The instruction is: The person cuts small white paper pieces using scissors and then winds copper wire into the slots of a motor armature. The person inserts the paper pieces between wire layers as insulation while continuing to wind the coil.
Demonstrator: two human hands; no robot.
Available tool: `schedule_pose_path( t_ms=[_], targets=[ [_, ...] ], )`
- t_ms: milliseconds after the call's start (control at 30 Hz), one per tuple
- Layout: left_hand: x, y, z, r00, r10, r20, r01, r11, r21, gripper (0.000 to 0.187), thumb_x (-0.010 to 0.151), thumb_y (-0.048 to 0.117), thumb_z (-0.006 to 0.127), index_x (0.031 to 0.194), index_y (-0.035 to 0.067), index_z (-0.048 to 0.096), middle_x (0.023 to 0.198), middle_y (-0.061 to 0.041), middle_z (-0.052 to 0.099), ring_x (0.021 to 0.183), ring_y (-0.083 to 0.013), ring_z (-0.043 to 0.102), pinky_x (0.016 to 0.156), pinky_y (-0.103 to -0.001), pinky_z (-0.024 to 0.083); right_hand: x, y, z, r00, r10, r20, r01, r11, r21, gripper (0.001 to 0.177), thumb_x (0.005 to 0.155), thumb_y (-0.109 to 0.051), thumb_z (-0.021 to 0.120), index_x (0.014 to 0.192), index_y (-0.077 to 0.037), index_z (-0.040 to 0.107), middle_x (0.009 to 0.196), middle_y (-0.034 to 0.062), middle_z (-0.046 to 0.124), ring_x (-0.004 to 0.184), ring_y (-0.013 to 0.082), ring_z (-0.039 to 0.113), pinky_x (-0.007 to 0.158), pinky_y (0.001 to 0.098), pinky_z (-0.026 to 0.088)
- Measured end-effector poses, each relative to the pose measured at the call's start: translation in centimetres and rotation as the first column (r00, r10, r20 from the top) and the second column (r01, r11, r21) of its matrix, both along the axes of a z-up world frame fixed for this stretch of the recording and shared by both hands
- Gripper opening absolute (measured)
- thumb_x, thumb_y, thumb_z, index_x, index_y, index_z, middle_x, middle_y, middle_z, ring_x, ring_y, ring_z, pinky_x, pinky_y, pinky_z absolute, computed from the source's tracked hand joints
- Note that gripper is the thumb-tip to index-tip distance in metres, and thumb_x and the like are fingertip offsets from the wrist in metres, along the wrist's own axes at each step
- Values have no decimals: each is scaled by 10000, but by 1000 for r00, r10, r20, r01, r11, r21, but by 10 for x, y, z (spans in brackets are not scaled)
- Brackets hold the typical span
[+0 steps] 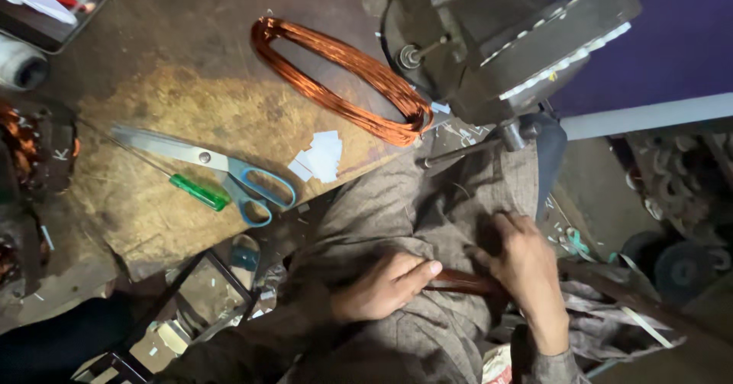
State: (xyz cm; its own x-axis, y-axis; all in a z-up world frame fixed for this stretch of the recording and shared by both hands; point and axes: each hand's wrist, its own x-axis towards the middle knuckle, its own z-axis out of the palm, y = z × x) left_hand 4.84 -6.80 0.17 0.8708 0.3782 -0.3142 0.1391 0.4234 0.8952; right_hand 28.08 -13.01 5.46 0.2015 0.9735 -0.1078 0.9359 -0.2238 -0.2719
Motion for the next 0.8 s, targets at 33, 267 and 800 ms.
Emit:
schedule_pose_path(
  t_ms=[33,267,800],
  targets=[
    [1,-2,-1,1000,11,22,-12,999,34,477,1083,329,465,734,4,475,575,-58,421,559,-125,415,544,-369,382,4,-6,-4,997,-62,-48,58,995,-80,458,699,-312,823,1058,-58,697,971,218,733,870,425,702,714,466,550],
    [9,8,4,997,-19,69,6,983,182,489,1099,351,478,781,-20,495,641,-87,369,625,-138,379,592,-383,385,30,-37,-8,918,-394,-43,385,911,-145,277,819,-236,798,1023,-64,724,897,183,745,783,358,728,708,443,555],
    [3,3,4,993,-118,6,119,990,-74,491,1083,306,494,659,62,451,571,60,346,549,-55,314,471,-318,299,39,12,10,928,-233,-290,279,951,131,474,832,-307,850,1162,-5,693,1017,150,737,893,283,716,794,362,550]
  ],
)
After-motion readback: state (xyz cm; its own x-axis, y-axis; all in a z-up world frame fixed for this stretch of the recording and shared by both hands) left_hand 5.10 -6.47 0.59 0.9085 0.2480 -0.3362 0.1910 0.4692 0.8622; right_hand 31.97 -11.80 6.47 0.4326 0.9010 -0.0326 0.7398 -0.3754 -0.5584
